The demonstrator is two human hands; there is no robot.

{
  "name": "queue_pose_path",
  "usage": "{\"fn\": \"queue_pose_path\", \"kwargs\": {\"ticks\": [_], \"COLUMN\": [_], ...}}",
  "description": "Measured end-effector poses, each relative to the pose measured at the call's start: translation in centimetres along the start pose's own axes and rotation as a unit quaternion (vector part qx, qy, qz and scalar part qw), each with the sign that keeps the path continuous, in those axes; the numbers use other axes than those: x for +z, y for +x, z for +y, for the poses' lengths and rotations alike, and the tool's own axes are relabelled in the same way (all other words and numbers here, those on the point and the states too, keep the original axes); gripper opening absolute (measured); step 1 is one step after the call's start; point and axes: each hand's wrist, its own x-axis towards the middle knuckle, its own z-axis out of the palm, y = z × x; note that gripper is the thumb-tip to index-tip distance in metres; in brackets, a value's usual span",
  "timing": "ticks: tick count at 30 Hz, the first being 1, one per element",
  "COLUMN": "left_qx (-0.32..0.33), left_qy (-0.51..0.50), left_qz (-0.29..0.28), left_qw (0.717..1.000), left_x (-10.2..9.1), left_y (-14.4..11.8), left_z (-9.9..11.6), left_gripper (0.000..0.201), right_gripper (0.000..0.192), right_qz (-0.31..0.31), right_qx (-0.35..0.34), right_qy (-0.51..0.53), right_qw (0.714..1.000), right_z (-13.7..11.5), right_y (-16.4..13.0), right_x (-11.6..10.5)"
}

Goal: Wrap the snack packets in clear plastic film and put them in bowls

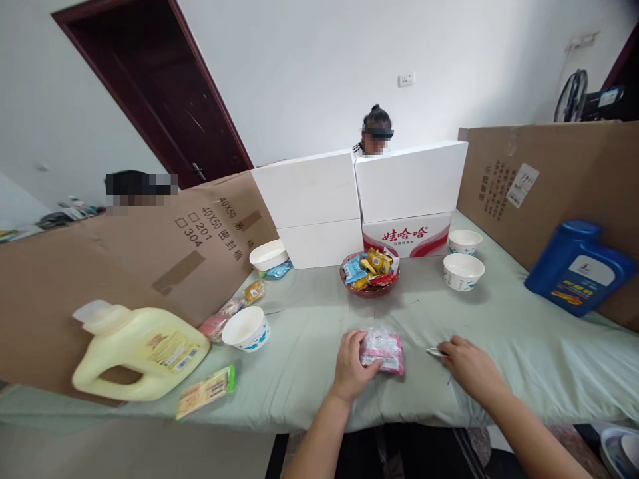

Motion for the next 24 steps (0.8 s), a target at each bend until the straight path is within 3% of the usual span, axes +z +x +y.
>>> {"fn": "queue_pose_path", "kwargs": {"ticks": [3,5,9,12,14,16,18,20,22,24], "left_qx": [-0.065,-0.123,-0.194,-0.213,-0.212,-0.204,-0.188,-0.16,-0.115,-0.06], "left_qy": [-0.072,-0.118,-0.136,-0.14,-0.134,-0.115,-0.085,-0.053,-0.034,-0.03], "left_qz": [0.029,0.071,0.162,0.21,0.23,0.252,0.279,0.297,0.278,0.219], "left_qw": [0.995,0.983,0.958,0.944,0.94,0.939,0.938,0.94,0.953,0.973], "left_x": [0.1,0.0,-0.3,-0.2,-0.2,-0.2,-0.4,-0.6,-0.6,-0.4], "left_y": [0.4,0.4,0.2,0.1,0.1,0.1,0.1,0.0,-0.3,-0.5], "left_z": [-0.5,-1.1,-2.6,-3.5,-4.0,-4.2,-4.2,-3.8,-2.9,-1.8], "left_gripper": [0.018,0.012,0.02,0.022,0.02,0.014,0.007,0.008,0.006,0.005], "right_gripper": [0.02,0.026,0.039,0.048,0.051,0.04,0.025,0.023,0.025,0.025], "right_qz": [0.028,0.087,0.188,0.213,0.21,0.208,0.224,0.251,0.29,0.322], "right_qx": [0.065,0.048,-0.078,-0.151,-0.182,-0.166,-0.092,-0.007,0.041,0.017], "right_qy": [-0.035,-0.01,0.106,0.135,0.118,0.089,0.067,0.053,0.048,0.063], "right_qw": [0.997,0.995,0.973,0.956,0.953,0.96,0.968,0.967,0.955,0.945], "right_z": [2.6,1.7,-4.4,-9.0,-10.0,-8.9,-6.4,-3.6,-1.8,-1.7], "right_y": [-1.2,-1.2,-0.1,0.8,1.7,2.6,3.3,3.4,3.0,2.2], "right_x": [0.3,0.6,1.2,1.6,2.0,2.6,2.9,2.8,2.3,1.5]}}
